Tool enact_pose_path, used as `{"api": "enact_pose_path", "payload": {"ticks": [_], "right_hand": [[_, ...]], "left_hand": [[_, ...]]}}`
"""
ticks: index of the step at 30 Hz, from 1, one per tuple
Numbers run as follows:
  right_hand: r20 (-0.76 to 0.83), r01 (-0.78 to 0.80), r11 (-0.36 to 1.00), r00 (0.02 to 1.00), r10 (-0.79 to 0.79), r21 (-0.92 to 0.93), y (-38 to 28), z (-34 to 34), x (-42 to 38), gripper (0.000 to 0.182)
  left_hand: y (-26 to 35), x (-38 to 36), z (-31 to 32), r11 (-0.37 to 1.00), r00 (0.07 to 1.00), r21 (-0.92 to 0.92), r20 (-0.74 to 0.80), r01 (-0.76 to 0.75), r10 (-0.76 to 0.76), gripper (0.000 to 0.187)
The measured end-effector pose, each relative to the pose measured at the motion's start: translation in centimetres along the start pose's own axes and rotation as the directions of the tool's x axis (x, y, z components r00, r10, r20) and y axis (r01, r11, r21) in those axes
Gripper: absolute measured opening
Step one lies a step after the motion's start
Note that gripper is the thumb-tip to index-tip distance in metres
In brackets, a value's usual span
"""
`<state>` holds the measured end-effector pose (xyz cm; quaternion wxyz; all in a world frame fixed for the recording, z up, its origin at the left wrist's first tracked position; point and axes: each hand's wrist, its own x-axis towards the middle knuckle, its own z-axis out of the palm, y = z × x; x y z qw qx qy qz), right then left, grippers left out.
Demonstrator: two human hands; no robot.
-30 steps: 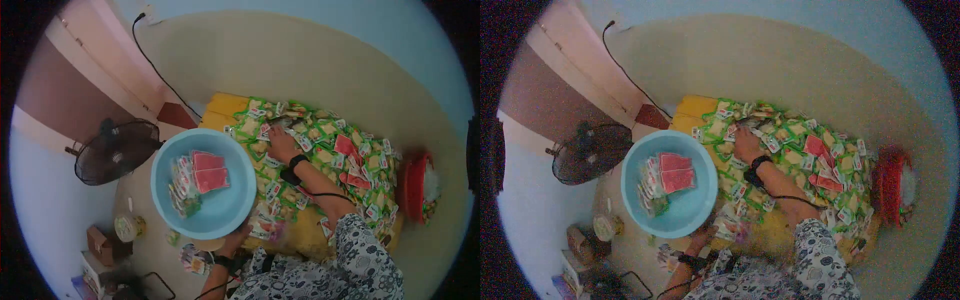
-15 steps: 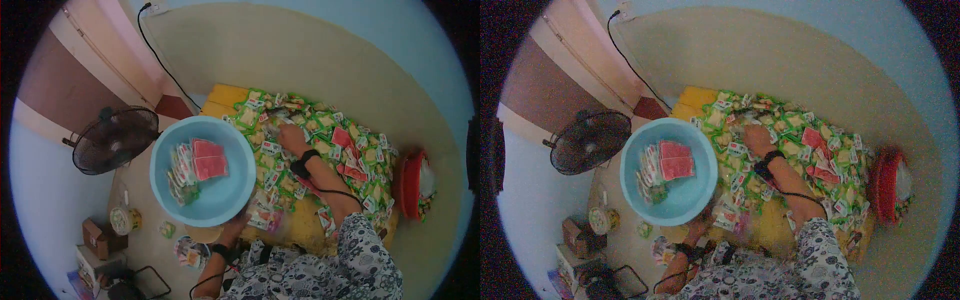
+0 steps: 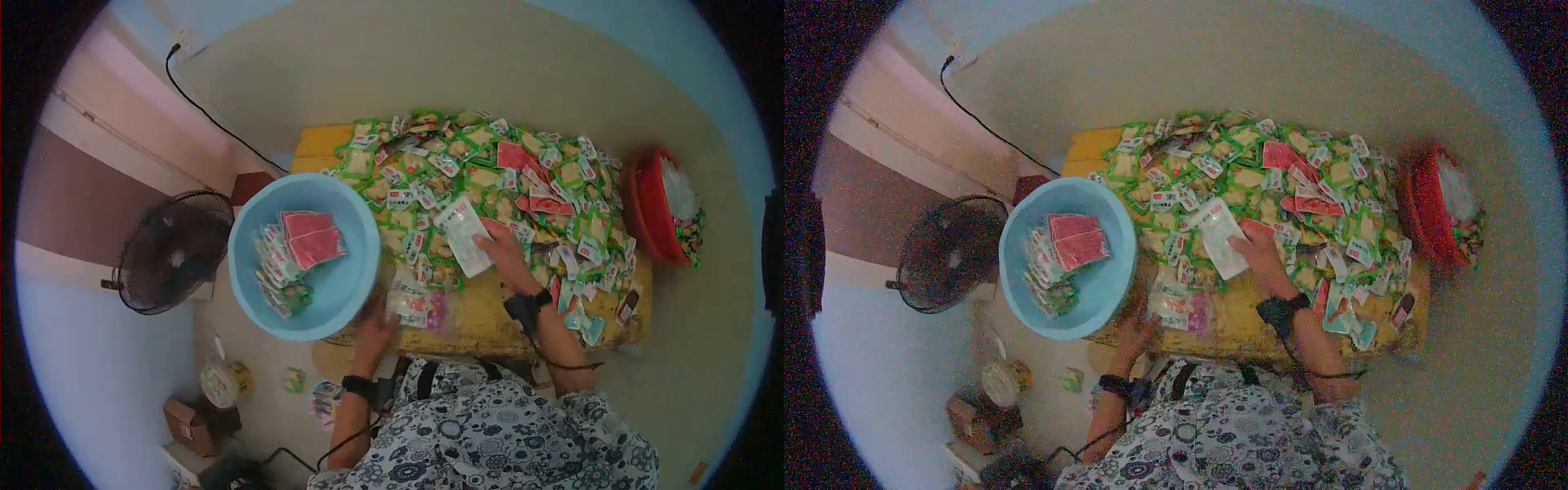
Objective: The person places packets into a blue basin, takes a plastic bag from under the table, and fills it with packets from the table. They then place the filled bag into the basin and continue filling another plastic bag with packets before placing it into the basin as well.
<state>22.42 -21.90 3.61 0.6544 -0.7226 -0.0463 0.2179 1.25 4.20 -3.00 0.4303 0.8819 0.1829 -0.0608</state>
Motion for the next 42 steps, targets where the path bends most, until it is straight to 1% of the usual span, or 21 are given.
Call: {"api": "enact_pose_path", "payload": {"ticks": [2, 6, 8, 9, 10, 11, 12, 15, 18, 19, 21, 24, 26, 27, 30, 34, 36, 37, 39, 40, 42], "right_hand": [[-0.042, 0.039, 0.999, 0.998, -0.039, -0.004, 0.2, -0.5, -3.4, 0.032], [-0.139, 0.173, 0.948, 0.967, -0.215, -0.269, 3.2, -1.2, -7.4, 0.035], [-0.042, 0.346, 0.787, 0.904, -0.425, -0.511, 2.9, -0.9, -9.0, 0.035], [0.028, 0.415, 0.67, 0.861, -0.508, -0.616, 2.1, -0.7, -10.0, 0.036], [0.118, 0.498, 0.569, 0.81, -0.574, -0.654, 0.7, -0.4, -10.9, 0.036], [0.212, 0.575, 0.461, 0.751, -0.625, -0.677, -1.1, 0.4, -11.5, 0.037], [0.306, 0.642, 0.351, 0.686, -0.66, -0.682, -1.9, 1.2, -12.0, 0.038], [0.364, 0.756, 0.275, 0.557, -0.747, -0.594, -1.2, 3.5, -13.4, 0.04], [0.426, 0.731, 0.223, 0.586, -0.69, -0.645, -1.0, 3.0, -14.8, 0.048], [0.377, 0.685, 0.261, 0.632, -0.677, -0.68, -1.4, 2.6, -15.1, 0.049], [0.269, 0.582, 0.325, 0.708, -0.653, -0.745, -2.3, 1.2, -15.8, 0.05], [0.023, 0.312, 0.852, 0.942, -0.334, -0.421, -1.0, -0.4, -17.9, 0.049], [-0.005, 0.153, 0.986, 0.988, -0.154, -0.063, 0.4, -0.5, -18.4, 0.047], [0.001, 0.069, 0.99, 0.998, -0.069, 0.122, 0.6, -0.6, -18.7, 0.046], [0.138, -0.177, 0.96, 0.979, 0.15, 0.216, 0.0, 0.2, -19.2, 0.04], [0.177, -0.272, 0.884, 0.959, 0.219, 0.379, 2.0, 1.5, -19.3, 0.037], [0.197, -0.297, 0.876, 0.951, 0.237, 0.38, 1.7, 1.5, -19.4, 0.037], [0.12, -0.246, 0.9, 0.969, 0.217, 0.36, 2.6, 1.4, -19.5, 0.036], [-0.031, -0.139, 0.942, 0.987, 0.156, 0.305, 5.5, 0.6, -19.9, 0.036], [-0.128, -0.121, 0.904, 0.974, 0.189, 0.41, 5.4, 0.1, -20.4, 0.035], [-0.303, -0.055, 0.803, 0.909, 0.286, 0.594, 4.7, -1.1, -21.7, 0.035]], "left_hand": [[0.2, -1.3, -1.0, 0.988, 0.995, 0.124, -0.002, -0.096, 0.097, 0.055], [5.0, -4.5, -4.4, 0.919, 0.987, 0.358, 0.063, -0.163, 0.15, 0.057], [6.4, -5.1, -5.1, 0.996, 0.985, -0.028, 0.148, -0.08, 0.083, 0.058], [7.3, -5.2, -5.3, 0.975, 0.978, -0.223, 0.2, -0.015, 0.061, 0.058], [9.1, -5.2, -5.5, 0.822, 0.949, -0.532, 0.314, 0.2, -0.028, 0.059], [11.4, -4.9, -5.6, 0.538, 0.893, -0.737, 0.445, 0.409, -0.069, 0.06], [12.9, -4.7, -5.3, 0.169, 0.818, -0.802, 0.572, 0.573, -0.06, 0.061], [12.4, -3.7, -2.3, 0.148, 0.86, -0.867, 0.494, 0.476, 0.131, 0.063], [11.9, -3.4, 0.1, 0.402, 0.907, -0.836, 0.42, 0.375, 0.028, 0.065], [12.5, -3.5, 0.1, 0.313, 0.914, -0.865, 0.404, 0.391, -0.025, 0.067], [12.1, -4.0, 0.1, 0.453, 0.941, -0.831, 0.335, 0.322, -0.053, 0.07], [11.7, -4.1, 0.0, 0.568, 0.973, -0.799, 0.229, 0.198, -0.016, 0.075], [10.8, -4.1, 0.0, 0.607, 0.971, -0.775, 0.239, 0.174, 0.027, 0.077], [10.6, -3.8, 0.1, 0.622, 0.961, -0.762, 0.272, 0.179, 0.056, 0.078], [11.7, -4.2, 0.0, 0.731, 0.935, -0.655, 0.349, 0.189, 0.071, 0.08], [12.5, -4.6, 0.4, 0.758, 0.935, -0.648, 0.312, 0.077, 0.171, 0.074], [12.6, -4.4, 0.1, 0.829, 0.904, -0.543, 0.41, 0.137, 0.119, 0.071], [12.5, -4.4, -0.2, 0.858, 0.887, -0.485, 0.453, 0.165, 0.085, 0.07], [9.5, -4.3, 0.8, 0.786, 0.936, -0.612, 0.319, 0.083, 0.15, 0.065], [8.8, -4.1, 1.2, 0.743, 0.952, -0.669, 0.249, 0.034, 0.18, 0.063], [7.4, -3.4, 0.1, 0.798, 0.986, -0.602, 0.126, -0.01, 0.108, 0.057]]}}
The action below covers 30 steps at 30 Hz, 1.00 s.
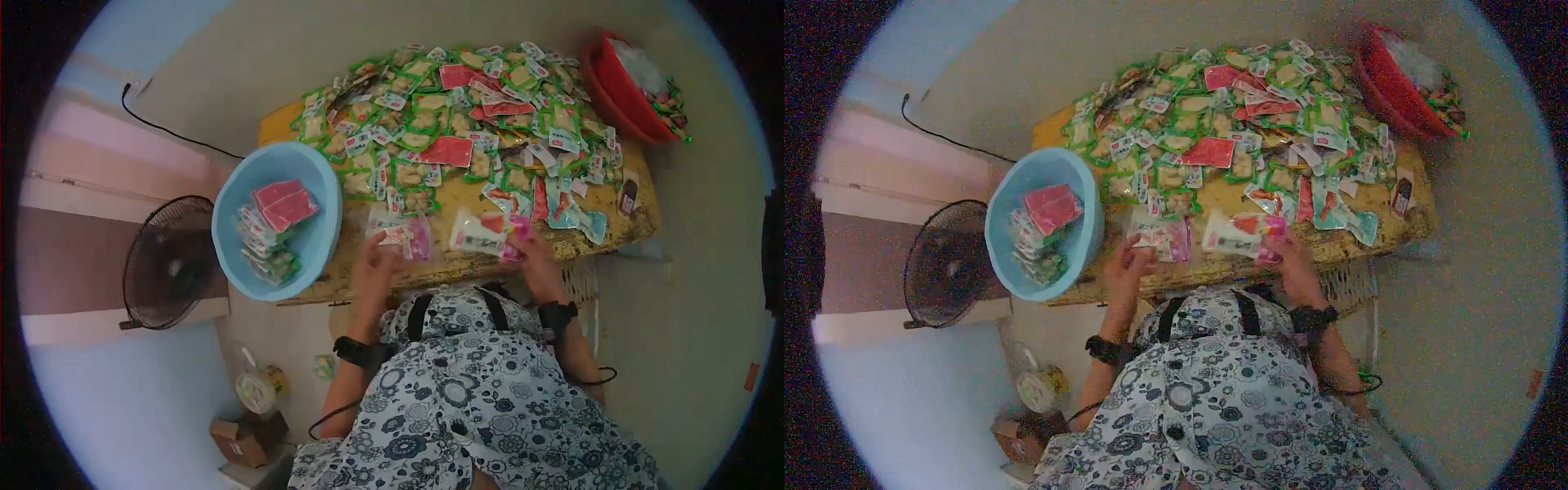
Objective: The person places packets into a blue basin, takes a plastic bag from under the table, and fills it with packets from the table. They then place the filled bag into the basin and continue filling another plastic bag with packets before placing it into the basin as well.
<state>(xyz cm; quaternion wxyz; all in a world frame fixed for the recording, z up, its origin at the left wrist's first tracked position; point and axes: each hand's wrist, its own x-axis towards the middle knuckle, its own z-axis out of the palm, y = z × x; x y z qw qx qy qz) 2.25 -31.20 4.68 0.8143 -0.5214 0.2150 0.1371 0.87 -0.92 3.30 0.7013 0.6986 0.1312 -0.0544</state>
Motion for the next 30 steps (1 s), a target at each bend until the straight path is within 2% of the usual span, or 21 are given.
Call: {"api": "enact_pose_path", "payload": {"ticks": [1, 3, 4, 5, 7, 10, 13, 16, 19, 21, 25, 28, 30], "right_hand": [[-0.034, 0.015, 1.0, 0.999, -0.015, -0.02, 0.0, -0.5, 0.2, 0.035], [-0.101, 0.044, 0.997, 0.994, -0.05, -0.058, 0.3, -1.1, 1.0, 0.035], [-0.077, 0.051, 0.997, 0.995, -0.056, -0.064, 0.9, -1.2, 1.6, 0.034], [-0.054, 0.057, 0.996, 0.997, -0.06, -0.069, 1.6, -1.3, 2.5, 0.034], [-0.019, 0.047, 0.994, 0.999, -0.049, -0.097, 2.5, -1.1, 3.4, 0.033], [0.016, -0.005, 0.988, 1.0, 0.008, -0.153, 3.6, 0.8, 3.8, 0.033], [0.045, -0.038, 0.982, 0.998, 0.047, -0.186, 4.8, 1.8, 3.8, 0.032], [0.063, -0.061, 0.978, 0.995, 0.075, -0.201, 6.6, 1.3, 4.6, 0.03], [0.064, -0.166, 0.964, 0.981, 0.183, -0.207, 5.9, 2.0, 4.4, 0.032], [0.046, -0.235, 0.953, 0.968, 0.248, -0.19, 5.0, 3.4, 3.7, 0.031], [0.17, -0.197, 0.97, 0.961, 0.22, -0.139, 6.2, 4.1, 4.7, 0.025], [0.179, -0.217, 0.971, 0.956, 0.233, -0.105, 6.1, 5.1, 4.8, 0.024], [0.147, -0.227, 0.974, 0.963, 0.227, -0.014, 6.6, 5.8, 5.0, 0.025]], "left_hand": [[0.1, 0.1, -0.6, 0.999, 0.997, 0.049, -0.07, -0.009, 0.012, 0.054], [0.6, 0.4, -0.5, 0.928, 0.989, 0.364, -0.088, -0.076, 0.115, 0.051], [1.1, 0.6, -0.3, 0.855, 0.982, 0.508, -0.083, -0.103, 0.168, 0.051], [1.7, 0.9, 0.3, 0.815, 0.99, 0.574, -0.044, -0.083, 0.132, 0.051], [2.6, 1.6, 2.3, 0.718, 0.998, 0.693, 0.024, -0.057, 0.056, 0.052], [3.3, 2.9, 4.5, 0.643, 0.997, 0.764, 0.077, -0.049, -0.016, 0.055], [0.1, 4.2, 4.6, 0.538, 0.968, 0.809, 0.147, -0.237, 0.205, 0.049], [-1.5, 4.8, 4.4, 0.601, 0.978, 0.774, 0.124, -0.201, 0.167, 0.027], [-2.2, 3.9, 4.4, 0.704, 0.95, 0.642, 0.153, -0.305, 0.272, 0.019], [-2.1, 3.3, 4.4, 0.729, 0.951, 0.615, 0.135, -0.3, 0.277, 0.018], [-0.1, 2.0, 4.5, 0.782, 0.946, 0.538, 0.108, -0.315, 0.306, 0.018], [2.5, 1.2, 5.1, 0.864, 0.95, 0.398, 0.162, -0.309, 0.266, 0.019], [2.7, 0.9, 5.8, 0.909, 0.967, 0.363, 0.218, -0.206, 0.132, 0.02]]}}
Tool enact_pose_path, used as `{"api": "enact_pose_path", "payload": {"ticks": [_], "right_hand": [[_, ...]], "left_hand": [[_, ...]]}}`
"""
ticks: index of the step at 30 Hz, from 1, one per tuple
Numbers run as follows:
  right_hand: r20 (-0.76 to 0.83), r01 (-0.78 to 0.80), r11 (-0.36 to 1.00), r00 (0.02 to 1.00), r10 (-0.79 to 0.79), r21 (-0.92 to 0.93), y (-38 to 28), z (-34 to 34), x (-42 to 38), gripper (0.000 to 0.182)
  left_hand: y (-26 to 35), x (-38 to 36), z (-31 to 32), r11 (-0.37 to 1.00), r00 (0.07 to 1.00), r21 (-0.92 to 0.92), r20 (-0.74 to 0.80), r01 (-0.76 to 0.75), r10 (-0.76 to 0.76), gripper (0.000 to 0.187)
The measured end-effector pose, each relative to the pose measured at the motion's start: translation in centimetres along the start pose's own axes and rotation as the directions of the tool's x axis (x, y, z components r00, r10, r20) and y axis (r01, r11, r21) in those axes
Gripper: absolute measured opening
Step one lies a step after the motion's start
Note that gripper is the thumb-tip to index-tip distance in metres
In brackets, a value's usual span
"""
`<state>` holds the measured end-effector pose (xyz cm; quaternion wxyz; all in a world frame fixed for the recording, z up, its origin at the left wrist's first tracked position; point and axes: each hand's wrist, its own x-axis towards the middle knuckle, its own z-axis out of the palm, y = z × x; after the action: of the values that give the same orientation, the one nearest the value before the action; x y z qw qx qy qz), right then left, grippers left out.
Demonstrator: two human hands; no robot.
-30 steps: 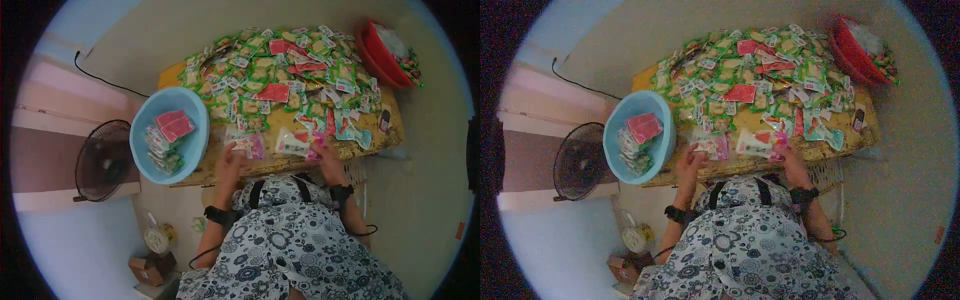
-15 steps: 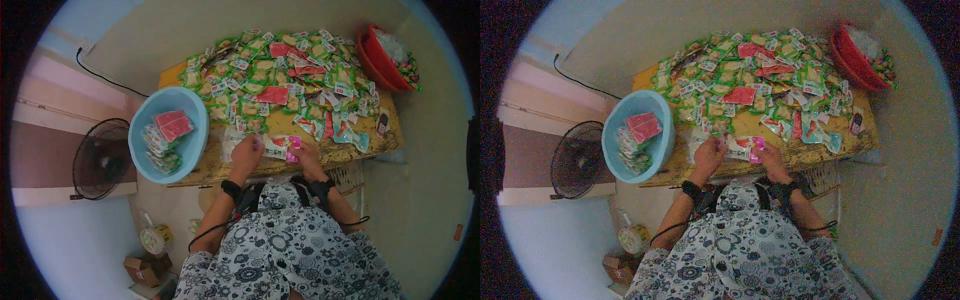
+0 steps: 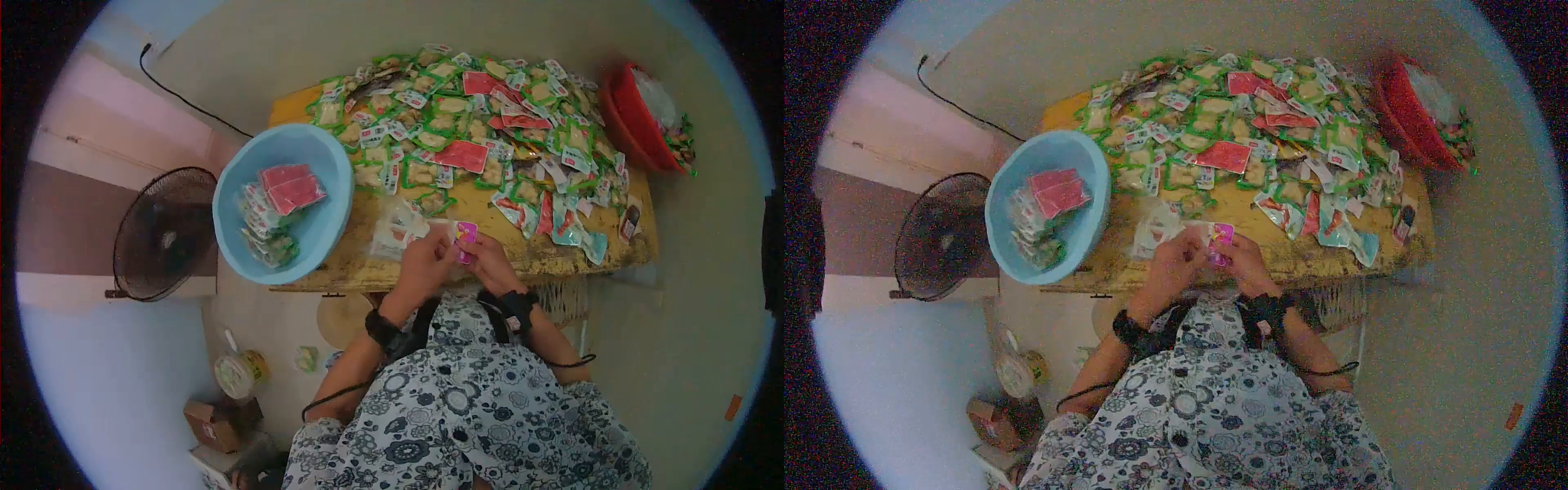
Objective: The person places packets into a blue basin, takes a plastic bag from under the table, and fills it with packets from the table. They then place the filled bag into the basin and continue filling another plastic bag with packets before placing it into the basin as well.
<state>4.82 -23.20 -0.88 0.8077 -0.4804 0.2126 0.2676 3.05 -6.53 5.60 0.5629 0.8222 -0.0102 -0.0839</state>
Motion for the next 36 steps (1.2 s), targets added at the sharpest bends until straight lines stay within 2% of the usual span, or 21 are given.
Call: {"api": "enact_pose_path", "payload": {"ticks": [1, 4, 6, 9, 13, 15, 16, 18, 19, 21, 22, 24, 25, 27, 28, 30, 33, 36], "right_hand": [[0.039, 0.008, 1.0, 0.999, -0.007, -0.021, 0.2, 0.0, 0.4, 0.025], [0.132, 0.036, 0.998, 0.991, -0.03, -0.046, 0.2, 0.4, 1.0, 0.028], [0.16, 0.07, 0.997, 0.985, -0.066, -0.014, -0.1, 1.3, 1.2, 0.03], [0.294, 0.05, 0.999, 0.955, -0.046, -0.005, 0.7, -0.4, 3.8, 0.036], [0.236, 0.286, 0.878, 0.95, -0.206, -0.385, 1.4, -0.6, 5.5, 0.034], [0.245, 0.381, 0.747, 0.924, -0.294, -0.545, 2.9, -1.4, 8.0, 0.032], [0.203, 0.369, 0.818, 0.929, -0.31, -0.441, 3.1, -1.0, 8.1, 0.029], [0.116, 0.345, 0.915, 0.938, -0.327, -0.209, 3.8, 0.3, 8.4, 0.021], [0.088, 0.295, 0.94, 0.955, -0.283, -0.171, 4.0, 0.6, 8.5, 0.024], [0.046, 0.191, 0.977, 0.981, -0.188, -0.09, 4.1, 1.1, 8.6, 0.03], [0.042, 0.198, 0.973, 0.98, -0.194, -0.121, 4.1, 1.4, 8.6, 0.029], [0.033, 0.209, 0.961, 0.978, -0.207, -0.181, 3.9, 2.1, 8.2, 0.027], [0.057, 0.257, 0.937, 0.966, -0.251, -0.236, 3.6, 2.3, 7.6, 0.027], [0.117, 0.355, 0.872, 0.935, -0.335, -0.338, 2.7, 2.7, 6.8, 0.029], [0.136, 0.413, 0.755, 0.905, -0.403, -0.508, 3.0, 2.3, 7.4, 0.03], [0.209, 0.457, 0.427, 0.834, -0.51, -0.781, 3.3, 0.7, 8.3, 0.032], [0.26, 0.451, 0.441, 0.865, -0.428, -0.775, 3.0, -0.9, 7.8, 0.035], [0.288, 0.487, 0.472, 0.854, -0.434, -0.735, 4.6, -2.7, 8.7, 0.031]], "left_hand": [[0.1, 0.0, 0.3, 0.998, 0.997, -0.031, 0.055, 0.05, -0.048, 0.021], [-0.2, 0.1, 1.4, 0.996, 0.995, 0.046, 0.073, -0.078, 0.074, 0.022], [-1.1, 0.3, 2.0, 0.994, 0.993, 0.052, 0.073, -0.097, 0.093, 0.023], [-2.1, 0.7, 2.0, 0.993, 0.988, 0.041, 0.109, -0.11, 0.105, 0.023], [-3.3, 0.4, 1.4, 0.991, 0.978, 0.012, 0.165, -0.135, 0.132, 0.026], [-4.2, 0.4, -0.1, 1.0, 0.996, 0.02, 0.089, -0.014, 0.012, 0.03], [-4.7, 0.4, -1.0, 0.999, 0.997, 0.024, 0.052, 0.048, -0.049, 0.033], [-8.5, 0.5, -2.0, 0.969, 0.974, 0.246, -0.21, -0.029, 0.082, 0.037], [-9.6, 0.5, -2.7, 0.934, 0.931, 0.354, -0.325, -0.045, 0.168, 0.039], [-11.0, 0.1, -4.1, 0.898, 0.919, 0.439, -0.363, 0.021, 0.156, 0.05], [-11.4, -0.1, -4.6, 0.876, 0.911, 0.479, -0.383, 0.055, 0.152, 0.056], [-12.8, 0.0, -5.0, 0.924, 0.949, 0.381, -0.304, 0.036, 0.089, 0.06], [-13.4, -0.1, -4.9, 0.944, 0.963, 0.329, -0.262, 0.031, 0.059, 0.062], [-13.5, -0.5, -4.5, 0.889, 0.978, 0.451, -0.208, 0.077, 0.021, 0.067], [-13.2, -0.5, -4.5, 0.855, 0.983, 0.51, -0.185, 0.097, 0.0, 0.069], [-13.9, -0.3, -4.5, 0.882, 0.984, 0.462, -0.177, 0.089, -0.006, 0.071], [-14.2, 0.0, -4.8, 0.89, 0.986, 0.451, -0.164, 0.061, 0.016, 0.075], [-12.6, 0.0, -5.1, 0.887, 0.994, 0.459, -0.113, 0.049, 0.003, 0.088]]}}
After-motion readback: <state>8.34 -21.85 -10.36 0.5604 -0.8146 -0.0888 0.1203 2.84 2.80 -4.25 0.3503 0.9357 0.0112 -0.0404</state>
